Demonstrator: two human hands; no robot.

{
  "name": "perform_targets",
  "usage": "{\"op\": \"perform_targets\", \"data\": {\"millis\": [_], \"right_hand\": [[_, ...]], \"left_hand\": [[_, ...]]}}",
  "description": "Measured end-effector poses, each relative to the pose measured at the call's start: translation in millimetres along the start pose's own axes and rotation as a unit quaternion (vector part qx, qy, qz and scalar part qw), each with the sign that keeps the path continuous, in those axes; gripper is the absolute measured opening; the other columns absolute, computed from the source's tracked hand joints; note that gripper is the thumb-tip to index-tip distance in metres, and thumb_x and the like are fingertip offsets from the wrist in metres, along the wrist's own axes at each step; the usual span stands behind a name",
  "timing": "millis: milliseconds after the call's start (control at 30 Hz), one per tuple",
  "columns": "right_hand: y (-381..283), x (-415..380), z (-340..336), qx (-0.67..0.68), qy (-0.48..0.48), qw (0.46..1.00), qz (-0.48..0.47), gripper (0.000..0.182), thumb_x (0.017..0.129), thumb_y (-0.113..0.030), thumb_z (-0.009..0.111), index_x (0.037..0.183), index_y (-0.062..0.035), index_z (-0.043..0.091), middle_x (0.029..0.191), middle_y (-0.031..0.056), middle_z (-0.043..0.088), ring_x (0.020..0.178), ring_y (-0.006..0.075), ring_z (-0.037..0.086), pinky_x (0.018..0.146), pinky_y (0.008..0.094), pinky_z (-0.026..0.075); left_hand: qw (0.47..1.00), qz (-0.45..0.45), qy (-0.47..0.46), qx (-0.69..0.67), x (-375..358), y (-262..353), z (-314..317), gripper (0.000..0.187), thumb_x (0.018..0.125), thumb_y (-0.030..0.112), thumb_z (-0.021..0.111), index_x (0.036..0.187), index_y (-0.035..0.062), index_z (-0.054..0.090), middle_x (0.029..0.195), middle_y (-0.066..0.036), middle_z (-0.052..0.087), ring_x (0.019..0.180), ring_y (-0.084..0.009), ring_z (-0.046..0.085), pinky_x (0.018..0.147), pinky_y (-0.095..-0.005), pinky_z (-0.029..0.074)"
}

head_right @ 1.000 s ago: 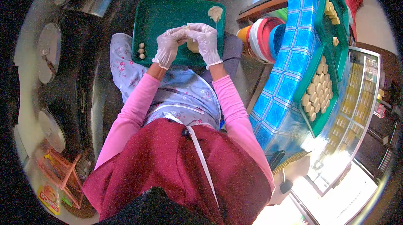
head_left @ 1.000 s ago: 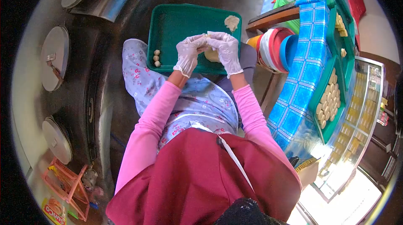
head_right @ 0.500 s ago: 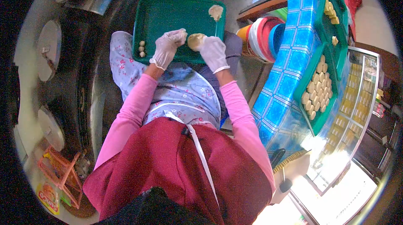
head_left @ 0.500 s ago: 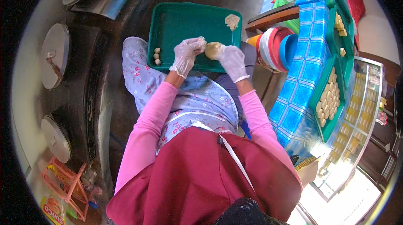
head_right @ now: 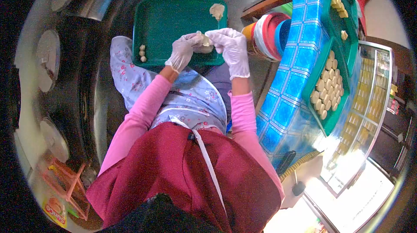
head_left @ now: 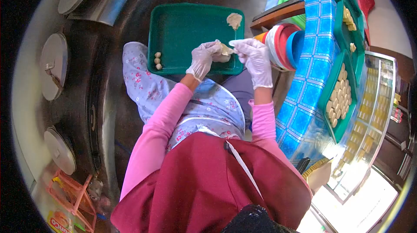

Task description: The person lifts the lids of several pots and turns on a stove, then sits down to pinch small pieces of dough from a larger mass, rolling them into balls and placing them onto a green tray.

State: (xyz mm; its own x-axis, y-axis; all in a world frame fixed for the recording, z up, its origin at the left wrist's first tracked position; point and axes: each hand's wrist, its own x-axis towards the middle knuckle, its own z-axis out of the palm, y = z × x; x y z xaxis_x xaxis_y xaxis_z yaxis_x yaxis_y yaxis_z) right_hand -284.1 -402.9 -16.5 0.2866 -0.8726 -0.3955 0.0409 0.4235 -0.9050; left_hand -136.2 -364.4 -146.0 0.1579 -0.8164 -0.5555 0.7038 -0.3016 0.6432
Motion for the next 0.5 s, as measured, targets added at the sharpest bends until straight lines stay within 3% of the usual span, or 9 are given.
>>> {"op": "perform_targets", "data": {"millis": [33,100,300,500], "right_hand": [[6.6,6.1,3.1,-0.046,0.027,0.999,-0.009,0.022,0.080,-0.014,0.074,0.095,0.0011,0.072,0.076,0.0052,0.068,0.056,0.0048,0.054,0.049,0.0183,0.040],[32.3,21.9,2.2,-0.039,-0.013,0.998,-0.042,0.020,0.080,-0.012,0.073,0.096,0.0010,0.073,0.077,0.0030,0.068,0.058,0.0048,0.054,0.052,0.0186,0.041],[64.3,35.5,13.9,-0.088,0.011,0.994,-0.063,0.016,0.079,-0.011,0.074,0.089,0.0012,0.072,0.077,0.0037,0.067,0.061,0.0073,0.057,0.053,0.0224,0.044],[55.6,36.2,20.0,-0.033,0.002,0.999,0.032,0.020,0.075,-0.012,0.077,0.088,0.0010,0.069,0.079,0.0053,0.068,0.064,0.0088,0.061,0.056,0.0239,0.048]], "left_hand": [[0.999,0.002,-0.029,-0.029,-1.4,3.3,-1.7,0.033,0.086,0.002,0.066,0.116,-0.0098,0.058,0.104,-0.013,0.067,0.086,-0.0188,0.065,0.079,-0.0270,0.053],[0.993,0.010,-0.077,-0.090,-6.2,10.9,-8.3,0.035,0.087,0.001,0.064,0.119,-0.0102,0.056,0.108,-0.014,0.066,0.091,-0.0185,0.064,0.083,-0.0261,0.051],[0.992,0.028,-0.125,-0.007,-24.1,35.6,-13.2,0.039,0.086,0.000,0.064,0.122,-0.0108,0.055,0.113,-0.014,0.065,0.098,-0.0191,0.064,0.088,-0.0280,0.050],[0.991,0.056,-0.103,0.070,-29.0,43.2,-7.3,0.036,0.084,-0.001,0.066,0.117,-0.0107,0.059,0.111,-0.015,0.067,0.092,-0.0192,0.066,0.084,-0.0290,0.053]]}}
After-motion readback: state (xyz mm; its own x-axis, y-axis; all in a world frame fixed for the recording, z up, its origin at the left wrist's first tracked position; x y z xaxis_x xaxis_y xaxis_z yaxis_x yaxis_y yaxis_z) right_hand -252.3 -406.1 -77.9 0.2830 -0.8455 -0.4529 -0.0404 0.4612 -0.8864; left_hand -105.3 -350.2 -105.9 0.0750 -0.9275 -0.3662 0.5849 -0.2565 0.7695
